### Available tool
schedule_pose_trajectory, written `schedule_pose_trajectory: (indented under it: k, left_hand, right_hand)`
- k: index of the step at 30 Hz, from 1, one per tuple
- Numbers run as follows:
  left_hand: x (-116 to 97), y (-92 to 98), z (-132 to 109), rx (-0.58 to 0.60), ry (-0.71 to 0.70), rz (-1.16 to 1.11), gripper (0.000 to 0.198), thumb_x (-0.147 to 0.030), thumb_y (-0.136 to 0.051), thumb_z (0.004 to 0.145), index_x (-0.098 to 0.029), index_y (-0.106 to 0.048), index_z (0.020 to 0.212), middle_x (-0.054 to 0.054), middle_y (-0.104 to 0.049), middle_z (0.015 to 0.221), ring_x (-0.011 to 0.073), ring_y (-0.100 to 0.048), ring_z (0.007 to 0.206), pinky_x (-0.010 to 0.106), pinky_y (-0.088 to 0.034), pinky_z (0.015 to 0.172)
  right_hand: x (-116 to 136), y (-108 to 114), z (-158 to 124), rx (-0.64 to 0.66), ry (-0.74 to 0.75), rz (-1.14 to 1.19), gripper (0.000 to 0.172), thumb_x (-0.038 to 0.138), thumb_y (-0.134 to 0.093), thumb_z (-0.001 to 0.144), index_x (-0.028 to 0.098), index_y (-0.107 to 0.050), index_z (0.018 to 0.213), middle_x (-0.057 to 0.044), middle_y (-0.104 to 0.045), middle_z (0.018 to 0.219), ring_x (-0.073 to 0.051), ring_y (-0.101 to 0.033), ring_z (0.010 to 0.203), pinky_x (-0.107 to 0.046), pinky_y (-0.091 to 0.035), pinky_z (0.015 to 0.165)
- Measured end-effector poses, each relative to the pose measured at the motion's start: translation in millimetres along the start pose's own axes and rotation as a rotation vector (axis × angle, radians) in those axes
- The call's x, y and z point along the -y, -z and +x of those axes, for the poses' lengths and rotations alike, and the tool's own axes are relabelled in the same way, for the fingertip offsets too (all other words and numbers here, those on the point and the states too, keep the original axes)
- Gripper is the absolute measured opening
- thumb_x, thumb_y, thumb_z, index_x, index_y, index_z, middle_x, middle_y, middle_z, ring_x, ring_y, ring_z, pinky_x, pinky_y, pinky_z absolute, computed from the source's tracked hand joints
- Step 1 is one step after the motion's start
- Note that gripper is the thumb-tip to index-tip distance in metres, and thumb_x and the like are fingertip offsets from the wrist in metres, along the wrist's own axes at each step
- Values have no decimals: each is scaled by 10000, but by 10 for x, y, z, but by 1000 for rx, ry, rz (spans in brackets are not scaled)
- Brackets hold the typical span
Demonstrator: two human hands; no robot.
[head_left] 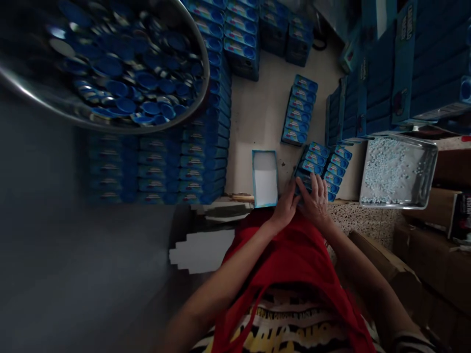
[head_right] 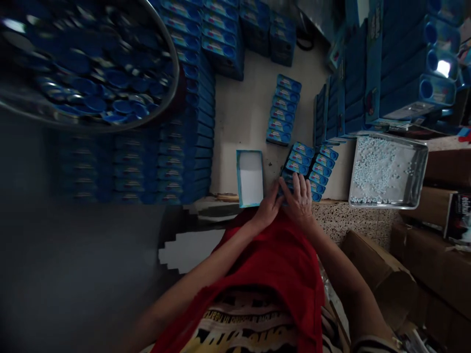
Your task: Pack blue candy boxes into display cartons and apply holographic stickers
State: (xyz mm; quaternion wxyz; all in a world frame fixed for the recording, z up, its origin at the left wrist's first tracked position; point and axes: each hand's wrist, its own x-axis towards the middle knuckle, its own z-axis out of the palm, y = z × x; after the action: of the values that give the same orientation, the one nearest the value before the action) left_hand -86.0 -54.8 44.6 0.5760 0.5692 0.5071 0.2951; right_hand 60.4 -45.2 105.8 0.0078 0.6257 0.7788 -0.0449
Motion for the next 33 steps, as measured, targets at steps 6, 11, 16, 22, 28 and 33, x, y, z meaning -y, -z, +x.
schedule_pose_trajectory:
  k: [6, 11, 16, 22, 28, 33]
  left_hand:
    - [-76, -139, 147, -191, 125, 52, 620, -406, -449, 1079, -115, -444, 1627, 244, -427, 1701, 345, -331, 1642, 609, -257, 1350]
    - [-253, 444, -17, -292, 146, -13, 474, -467, -509, 1072, -214, -624, 1456, 156, -665, 1474, 295, -611, 1412, 525, -466, 1229]
    - [-193, 813, -200, -551, 228, 32, 387, -469, -554, 1062, -221, -689, 1327, 135, -727, 1319, 286, -691, 1251, 470, -550, 1103]
    - [149, 652, -383, -779, 342, 273, 421, -506, -565, 1049, -195, -674, 1312, 183, -704, 1303, 352, -670, 1233, 532, -540, 1081]
    - [356, 738, -44, -682, 301, 401, 358, -407, -527, 1048, -194, -704, 1276, 180, -755, 1185, 361, -701, 1122, 524, -552, 1013]
    - [394, 949, 356, -650, 297, 398, 366, -267, -531, 987, -175, -711, 1292, 167, -766, 1158, 323, -714, 1096, 457, -553, 1008]
  right_hand:
    - [-59, 212, 191, 216, 71, 16, 754, 332, -660, 985, 202, -425, 1689, -250, -286, 1772, -440, -270, 1659, -761, -229, 1285]
    - [-286, 690, 990, 235, 169, 152, 731, 558, -797, 892, 225, -643, 1525, -243, -426, 1708, -469, -424, 1577, -695, -403, 1230]
    - [-58, 660, 3182, -18, 172, 287, 728, 581, -549, 1061, 161, -455, 1648, -248, -454, 1684, -364, -410, 1601, -593, -391, 1274]
    - [554, 108, 4848, -26, 374, 78, 986, 711, -473, 1034, 12, -269, 1699, -328, -249, 1753, -463, -147, 1677, -797, -47, 1284]
    - [548, 0, 4638, -45, 394, 64, 938, 626, -627, 987, 118, -308, 1708, -242, -274, 1774, -433, -144, 1679, -799, -67, 1287]
    - [690, 102, 4967, 55, 334, 53, 773, 479, -437, 1081, -14, -329, 1666, -269, -353, 1694, -406, -380, 1571, -634, -235, 1289]
